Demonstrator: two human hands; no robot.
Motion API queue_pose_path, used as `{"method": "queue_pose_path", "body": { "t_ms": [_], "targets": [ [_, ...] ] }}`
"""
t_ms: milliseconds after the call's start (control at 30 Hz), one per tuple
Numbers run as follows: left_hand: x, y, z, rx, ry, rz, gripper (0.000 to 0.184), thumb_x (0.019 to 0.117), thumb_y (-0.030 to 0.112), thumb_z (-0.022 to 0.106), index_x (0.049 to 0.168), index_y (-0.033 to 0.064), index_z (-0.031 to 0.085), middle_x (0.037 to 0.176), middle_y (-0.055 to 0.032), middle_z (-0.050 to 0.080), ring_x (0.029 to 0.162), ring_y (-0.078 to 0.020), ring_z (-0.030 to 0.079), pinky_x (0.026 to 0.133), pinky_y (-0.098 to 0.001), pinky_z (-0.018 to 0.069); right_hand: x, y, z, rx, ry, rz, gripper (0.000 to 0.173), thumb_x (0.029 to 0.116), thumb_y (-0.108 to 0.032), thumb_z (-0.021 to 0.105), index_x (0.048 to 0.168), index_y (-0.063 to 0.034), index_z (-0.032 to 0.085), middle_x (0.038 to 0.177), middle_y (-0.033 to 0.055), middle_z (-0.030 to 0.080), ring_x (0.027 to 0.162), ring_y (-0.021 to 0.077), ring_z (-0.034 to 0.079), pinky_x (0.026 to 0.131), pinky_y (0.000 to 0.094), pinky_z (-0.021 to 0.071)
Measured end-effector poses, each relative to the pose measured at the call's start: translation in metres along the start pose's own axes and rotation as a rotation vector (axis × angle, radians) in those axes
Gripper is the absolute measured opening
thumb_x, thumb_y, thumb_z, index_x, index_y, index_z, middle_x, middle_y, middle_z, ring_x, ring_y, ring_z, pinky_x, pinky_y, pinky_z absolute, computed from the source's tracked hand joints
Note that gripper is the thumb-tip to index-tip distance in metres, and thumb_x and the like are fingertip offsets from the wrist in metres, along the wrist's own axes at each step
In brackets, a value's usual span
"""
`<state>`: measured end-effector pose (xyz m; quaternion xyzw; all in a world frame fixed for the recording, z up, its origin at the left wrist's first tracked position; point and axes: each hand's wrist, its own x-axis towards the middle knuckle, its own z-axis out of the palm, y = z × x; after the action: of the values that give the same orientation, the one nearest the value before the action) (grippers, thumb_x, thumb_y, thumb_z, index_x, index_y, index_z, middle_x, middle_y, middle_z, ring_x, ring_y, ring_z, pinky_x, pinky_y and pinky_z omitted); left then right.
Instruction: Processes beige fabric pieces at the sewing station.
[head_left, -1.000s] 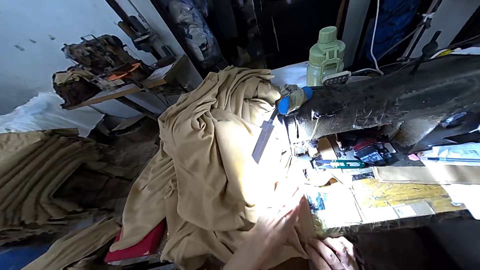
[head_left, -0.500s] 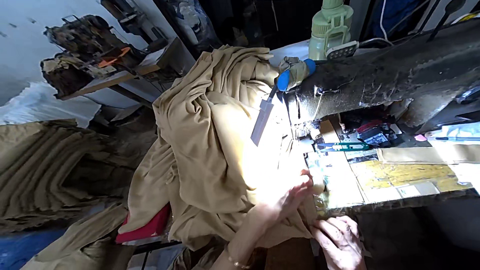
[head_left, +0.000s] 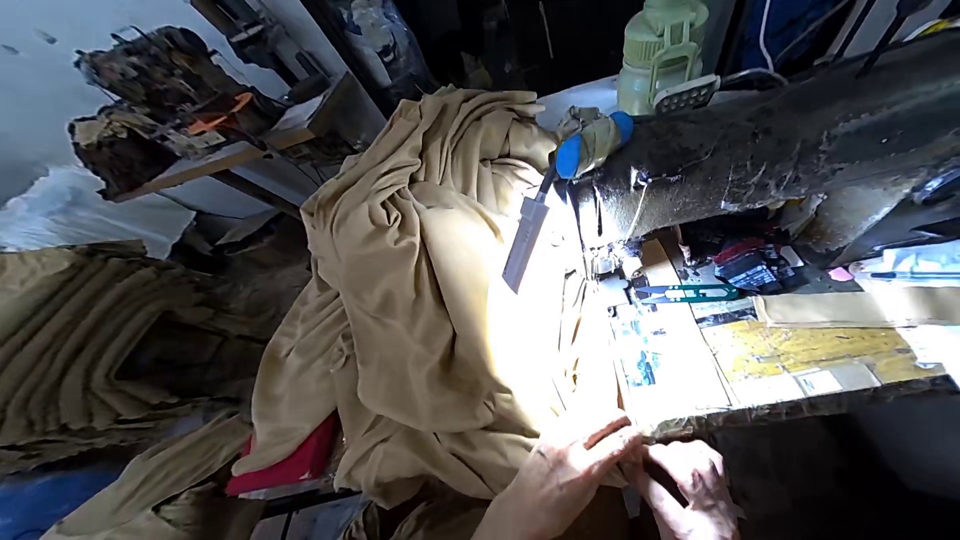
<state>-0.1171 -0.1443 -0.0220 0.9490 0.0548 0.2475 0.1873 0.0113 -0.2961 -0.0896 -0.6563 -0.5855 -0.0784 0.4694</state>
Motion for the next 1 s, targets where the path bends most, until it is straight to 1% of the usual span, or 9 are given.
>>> {"method": "queue_pose_path", "body": {
  "t_ms": [67, 167, 333, 400, 567, 667, 833, 933, 1000],
  "targets": [
    [0.006, -0.003, 0.0, 0.009, 0.05, -0.019, 0.021, 0.1041, 0.011, 0.053, 0.117, 0.0076, 0.07, 0.118, -0.008, 0.074, 0.109, -0.0132, 0.07, 0.097, -0.0246, 0.0526, 0.005, 0.0, -0.002, 0.007, -0.042, -0.006, 0.016, 0.0995, -0.011, 0.061, 0.098, -0.0175, 0.075, 0.112, 0.0072, 0.07, 0.112, 0.0218, 0.058, 0.104, 0.0358, 0.0373],
    [0.018, -0.008, -0.002, 0.146, 0.135, -0.17, 0.022, 0.1005, 0.011, 0.055, 0.114, 0.0065, 0.072, 0.111, -0.0083, 0.075, 0.1, -0.0155, 0.073, 0.089, -0.0268, 0.0573, 0.015, -0.003, -0.007, -0.018, -0.121, -0.037, 0.019, 0.0972, -0.007, 0.059, 0.095, -0.0145, 0.076, 0.11, 0.0082, 0.074, 0.112, 0.0232, 0.062, 0.102, 0.037, 0.041],
    [0.035, -0.023, 0.001, 0.257, 0.141, -0.378, 0.025, 0.0978, 0.009, 0.057, 0.115, 0.0054, 0.074, 0.112, -0.0082, 0.076, 0.097, -0.0237, 0.076, 0.082, -0.0402, 0.0614, 0.029, -0.009, -0.015, -0.004, -0.201, -0.022, 0.018, 0.0952, -0.005, 0.061, 0.101, -0.0102, 0.077, 0.106, 0.014, 0.075, 0.104, 0.0286, 0.068, 0.098, 0.0427, 0.0481],
    [0.034, -0.028, 0.003, 0.138, 0.076, -0.415, 0.03, 0.103, 0.014, 0.051, 0.124, 0.0046, 0.071, 0.122, -0.0089, 0.074, 0.108, -0.0228, 0.073, 0.093, -0.0394, 0.058, 0.035, -0.011, -0.018, 0.043, -0.207, 0.002, 0.018, 0.0953, -0.004, 0.061, 0.102, -0.0077, 0.078, 0.102, 0.0142, 0.076, 0.099, 0.029, 0.07, 0.097, 0.044, 0.0496],
    [0.029, -0.041, 0.012, 0.051, 0.123, -0.245, 0.026, 0.1043, 0.018, 0.053, 0.116, 0.0056, 0.073, 0.125, -0.0067, 0.072, 0.124, -0.0188, 0.064, 0.11, -0.0335, 0.0472, 0.044, -0.016, -0.022, 0.088, -0.235, 0.017, 0.017, 0.0968, -0.006, 0.062, 0.101, -0.0076, 0.078, 0.095, 0.0124, 0.075, 0.094, 0.0276, 0.069, 0.097, 0.0443, 0.0468],
    [0.026, -0.041, 0.012, 0.068, 0.141, -0.218, 0.025, 0.104, 0.021, 0.055, 0.113, 0.0095, 0.075, 0.123, -0.0038, 0.073, 0.122, -0.0157, 0.065, 0.109, -0.0323, 0.047, 0.045, -0.016, -0.024, 0.097, -0.265, 0.012, 0.018, 0.0971, -0.005, 0.061, 0.102, -0.0075, 0.078, 0.096, 0.0133, 0.075, 0.094, 0.0285, 0.069, 0.098, 0.0455, 0.0465],
    [0.027, -0.042, 0.01, 0.049, 0.07, -0.184, 0.025, 0.1043, 0.024, 0.055, 0.106, 0.0115, 0.076, 0.127, -0.0036, 0.072, 0.128, -0.02, 0.061, 0.111, -0.0386, 0.0443, 0.045, -0.015, -0.024, 0.057, -0.288, -0.011, 0.017, 0.0979, -0.007, 0.061, 0.1, -0.0094, 0.077, 0.095, 0.0098, 0.075, 0.098, 0.0263, 0.069, 0.1, 0.0457, 0.0445],
    [0.026, -0.039, 0.009, 0.053, 0.065, -0.218, 0.027, 0.1044, 0.026, 0.055, 0.115, 0.011, 0.074, 0.13, -0.0041, 0.07, 0.128, -0.0184, 0.061, 0.111, -0.0382, 0.0448, 0.049, -0.016, -0.025, 0.068, -0.299, -0.001, 0.017, 0.0969, -0.006, 0.061, 0.099, -0.01, 0.078, 0.095, 0.0076, 0.077, 0.111, 0.0287, 0.067, 0.105, 0.0473, 0.0413],
    [0.027, -0.036, 0.009, 0.069, 0.107, -0.248, 0.029, 0.103, 0.026, 0.056, 0.117, 0.0081, 0.075, 0.126, -0.0067, 0.072, 0.121, -0.0181, 0.067, 0.106, -0.0351, 0.0505, 0.052, -0.016, -0.026, 0.072, -0.307, 0.0, 0.018, 0.0965, -0.004, 0.061, 0.1, -0.009, 0.077, 0.096, 0.0087, 0.077, 0.114, 0.0314, 0.066, 0.107, 0.0504, 0.0414]
  ]
}}
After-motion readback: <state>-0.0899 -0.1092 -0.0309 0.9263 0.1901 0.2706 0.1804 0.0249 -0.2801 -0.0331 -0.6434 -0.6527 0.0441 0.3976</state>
